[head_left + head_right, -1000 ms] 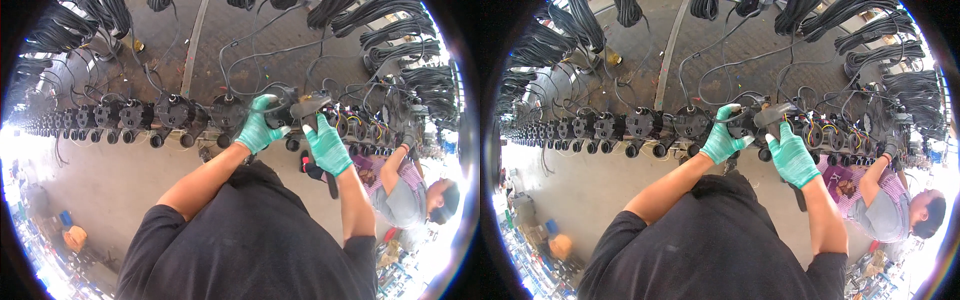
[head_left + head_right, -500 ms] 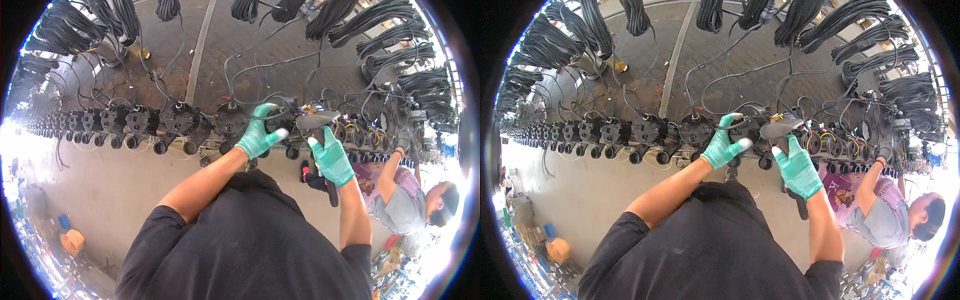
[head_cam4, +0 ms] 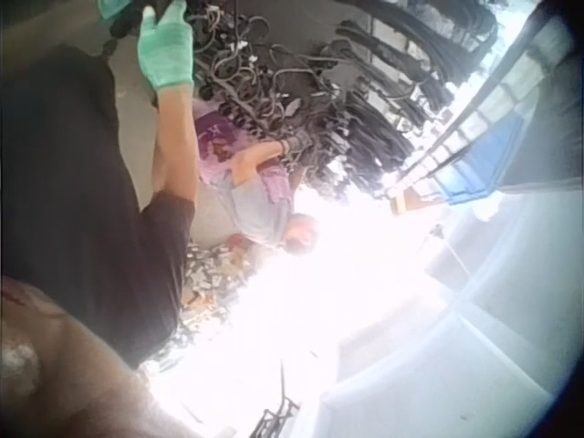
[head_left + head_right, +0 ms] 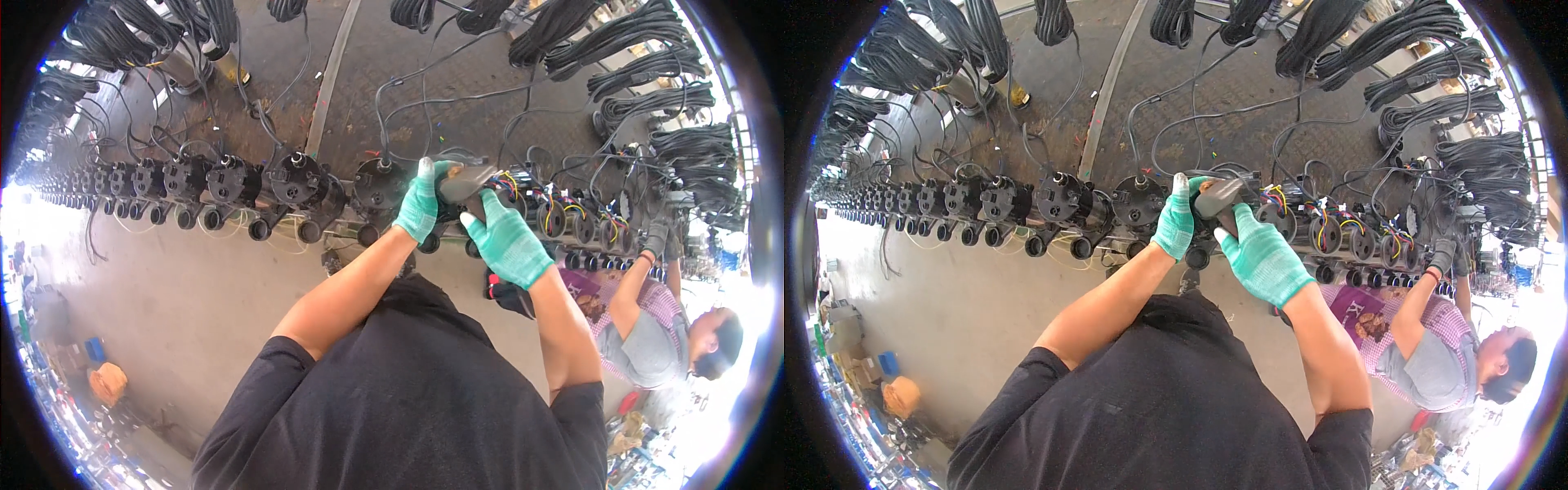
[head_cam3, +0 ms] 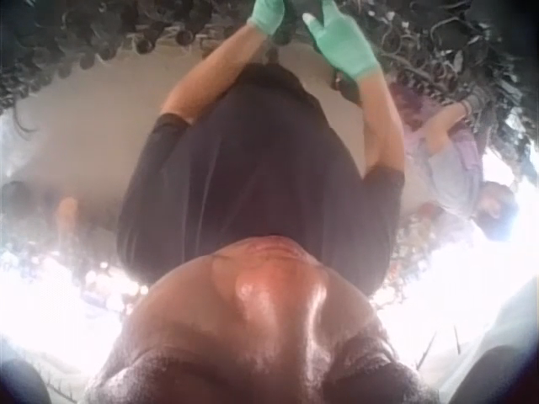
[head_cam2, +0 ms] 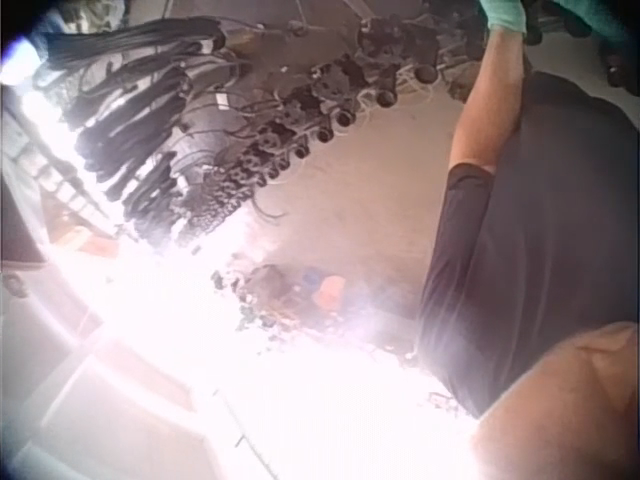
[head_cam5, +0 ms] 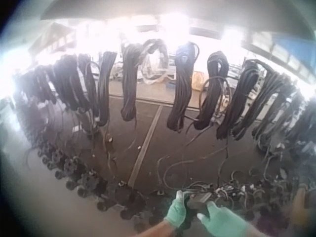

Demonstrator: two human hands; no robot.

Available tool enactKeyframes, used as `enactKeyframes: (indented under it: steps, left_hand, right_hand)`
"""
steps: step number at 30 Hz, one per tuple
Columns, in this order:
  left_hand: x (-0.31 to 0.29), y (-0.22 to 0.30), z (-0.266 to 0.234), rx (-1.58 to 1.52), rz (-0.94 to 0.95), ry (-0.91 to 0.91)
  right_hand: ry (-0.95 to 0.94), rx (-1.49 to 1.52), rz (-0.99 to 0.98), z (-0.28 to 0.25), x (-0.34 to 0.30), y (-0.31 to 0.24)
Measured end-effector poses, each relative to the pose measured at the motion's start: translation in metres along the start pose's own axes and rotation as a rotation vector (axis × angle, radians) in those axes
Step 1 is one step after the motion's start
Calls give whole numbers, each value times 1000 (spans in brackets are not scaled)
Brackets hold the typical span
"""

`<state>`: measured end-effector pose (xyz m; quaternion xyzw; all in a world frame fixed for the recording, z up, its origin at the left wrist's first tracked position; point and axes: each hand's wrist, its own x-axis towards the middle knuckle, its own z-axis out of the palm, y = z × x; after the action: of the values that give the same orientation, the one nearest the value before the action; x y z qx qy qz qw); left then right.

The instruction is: The person assembles pump units by fitting wires and caps onto each unit by hand and securing the caps in place using a hammer.

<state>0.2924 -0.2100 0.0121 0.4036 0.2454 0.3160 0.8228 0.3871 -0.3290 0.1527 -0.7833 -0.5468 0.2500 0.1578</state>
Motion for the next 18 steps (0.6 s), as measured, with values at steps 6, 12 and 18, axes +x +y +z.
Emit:
enactKeyframes:
  steps: [6,12,18]
  left_hand:
    - [-2,9,5,-122,-88,33]
    - [-3,12,5,-125,-154,-53]
    - [16,-31,-13,-81,-105,11]
  right_hand:
    - [-87,77,107,-17,5,-7]
    - [418,276,-38,-20,-24,-26]
    - [-14,-14,126,-23,5,-17]
